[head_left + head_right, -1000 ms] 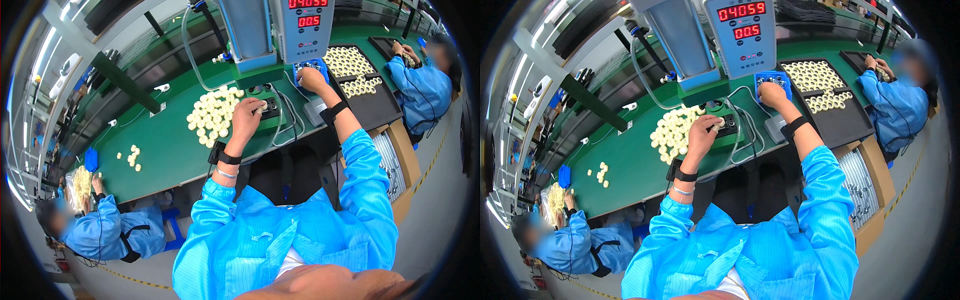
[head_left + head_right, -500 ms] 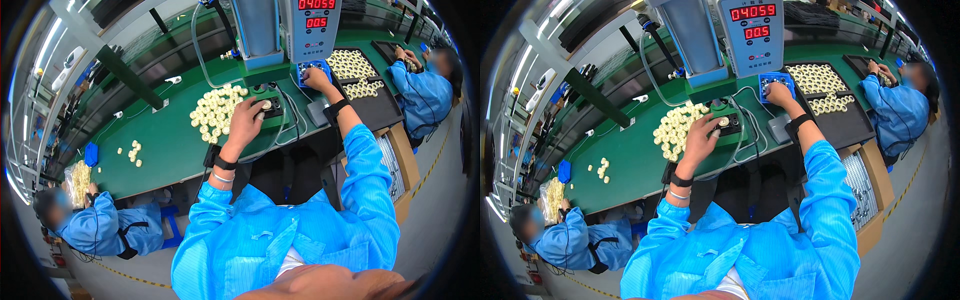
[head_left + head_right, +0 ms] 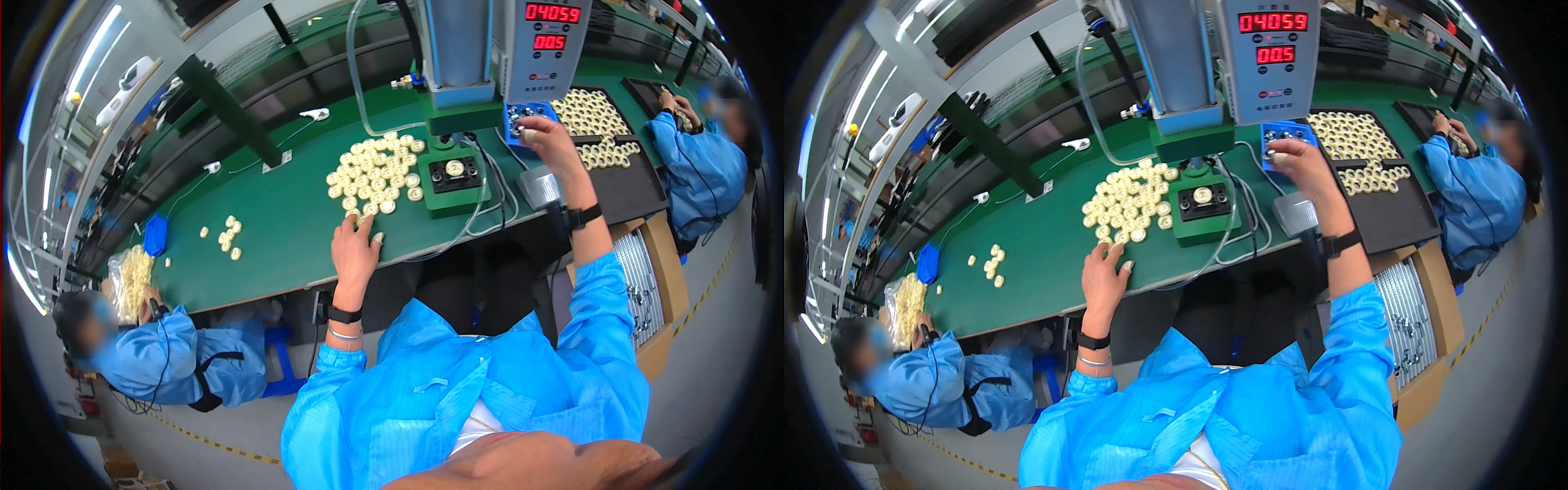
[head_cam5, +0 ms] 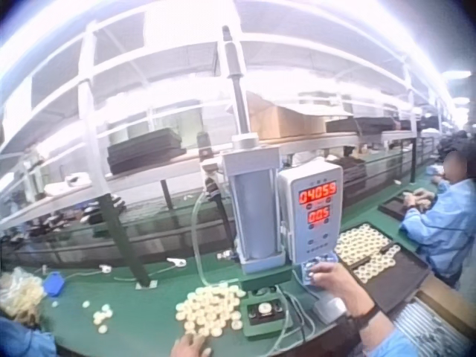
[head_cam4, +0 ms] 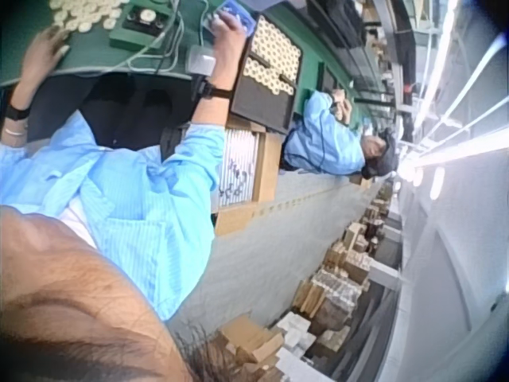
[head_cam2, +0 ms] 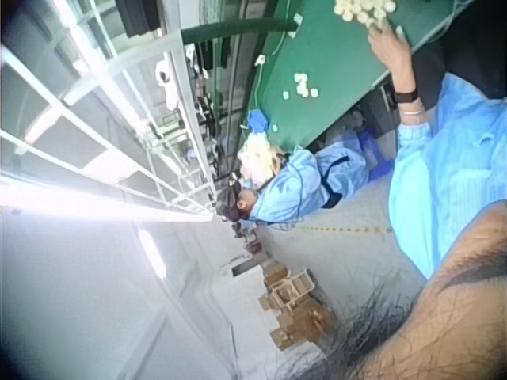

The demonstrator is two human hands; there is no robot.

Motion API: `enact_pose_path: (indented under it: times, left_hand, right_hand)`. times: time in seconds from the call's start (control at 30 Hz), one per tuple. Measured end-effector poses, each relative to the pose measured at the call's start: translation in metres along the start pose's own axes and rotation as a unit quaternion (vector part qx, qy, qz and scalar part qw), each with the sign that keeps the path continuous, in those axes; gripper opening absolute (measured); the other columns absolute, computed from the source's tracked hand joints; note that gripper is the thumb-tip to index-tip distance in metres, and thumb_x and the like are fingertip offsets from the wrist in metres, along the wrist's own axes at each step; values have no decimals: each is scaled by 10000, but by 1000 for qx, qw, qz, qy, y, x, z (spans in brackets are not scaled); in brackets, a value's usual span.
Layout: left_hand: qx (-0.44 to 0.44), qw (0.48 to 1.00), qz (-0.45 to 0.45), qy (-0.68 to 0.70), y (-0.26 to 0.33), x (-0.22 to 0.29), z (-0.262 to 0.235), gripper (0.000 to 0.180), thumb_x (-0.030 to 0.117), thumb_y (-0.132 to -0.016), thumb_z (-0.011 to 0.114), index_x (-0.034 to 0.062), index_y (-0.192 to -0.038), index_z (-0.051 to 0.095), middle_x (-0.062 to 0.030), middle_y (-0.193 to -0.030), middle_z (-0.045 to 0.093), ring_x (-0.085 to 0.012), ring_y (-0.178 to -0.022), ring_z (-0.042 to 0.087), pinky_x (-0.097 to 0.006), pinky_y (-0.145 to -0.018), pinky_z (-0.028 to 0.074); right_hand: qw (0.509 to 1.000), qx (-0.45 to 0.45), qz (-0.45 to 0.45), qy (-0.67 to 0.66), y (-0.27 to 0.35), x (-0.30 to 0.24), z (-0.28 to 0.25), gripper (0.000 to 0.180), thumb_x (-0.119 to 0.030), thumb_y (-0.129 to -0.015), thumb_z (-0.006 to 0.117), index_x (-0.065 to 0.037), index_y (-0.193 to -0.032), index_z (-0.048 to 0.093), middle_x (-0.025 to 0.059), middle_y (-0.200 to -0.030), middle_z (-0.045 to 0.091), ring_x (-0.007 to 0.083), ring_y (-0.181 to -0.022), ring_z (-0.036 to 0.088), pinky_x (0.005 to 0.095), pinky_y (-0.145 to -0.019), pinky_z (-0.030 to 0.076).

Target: Assembling small circular plastic and foam rings using an assembly machine and trays on a factory workbench.

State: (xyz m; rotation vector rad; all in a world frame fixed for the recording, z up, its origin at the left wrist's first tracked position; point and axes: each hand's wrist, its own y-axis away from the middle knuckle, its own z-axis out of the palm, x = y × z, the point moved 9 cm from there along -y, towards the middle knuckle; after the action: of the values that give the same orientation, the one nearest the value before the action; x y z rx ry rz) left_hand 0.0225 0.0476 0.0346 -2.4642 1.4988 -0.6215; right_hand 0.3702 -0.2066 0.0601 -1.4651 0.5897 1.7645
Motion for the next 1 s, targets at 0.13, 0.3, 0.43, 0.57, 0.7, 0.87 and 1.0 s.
enact_pose_path:
  times: [0.13,0.3,0.43,0.57,0.7,0.87,1.0]
  left_hand:
    - [53,999,0,2,3,-5,-1,394,117,-758,727,90,-1148,671,-155,-1171,596,-344,-1013,571,-441,-838,482]
    - [69,997,-7,25,2,-13,1,397,65,-743,720,79,-1135,666,-131,-1161,599,-331,-991,576,-427,-823,490]
    - [84,996,1,30,5,-11,0,400,47,-741,708,74,-1138,661,-134,-1157,598,-333,-992,573,-428,-827,486]
    - [186,982,13,5,12,10,-28,348,35,-781,702,55,-1127,661,-125,-1105,611,-275,-930,616,-372,-775,518]
    - [4,797,-70,600,-3,76,-1,355,74,-912,641,-11,-1251,579,-114,-1116,637,-139,-826,637,-267,-677,552]
    - [-106,558,-100,817,-35,150,28,350,99,-940,629,-31,-1254,544,-112,-1030,663,-132,-801,657,-246,-686,571]
    - [-79,547,-116,825,-40,155,36,235,102,-960,604,-23,-1156,574,-103,-971,684,-138,-776,673,-238,-673,578]
  right_hand:
    - [977,-83,40,-192,43,0,62,317,0,-901,603,43,-1215,592,127,-1090,658,220,-968,657,319,-819,553]
    - [955,-99,43,-276,55,5,89,340,-29,-914,608,57,-1240,567,145,-1122,644,225,-970,658,307,-819,564]
    - [945,-66,67,-313,46,18,79,314,-24,-928,582,69,-1228,564,153,-1110,638,214,-970,657,296,-831,567]
    - [955,9,57,-292,42,25,70,294,-12,-930,569,78,-1210,567,156,-1099,637,210,-954,661,296,-844,566]
    - [986,-27,5,-164,63,12,103,275,10,-920,570,66,-1189,583,137,-1085,646,212,-960,664,301,-853,561]
    - [994,-55,-93,25,105,-4,142,271,33,-887,604,42,-1158,605,98,-1109,654,151,-997,639,286,-875,525]
    - [991,-19,-130,27,113,-14,133,269,26,-888,610,38,-1157,611,97,-1064,665,141,-986,634,278,-871,517]
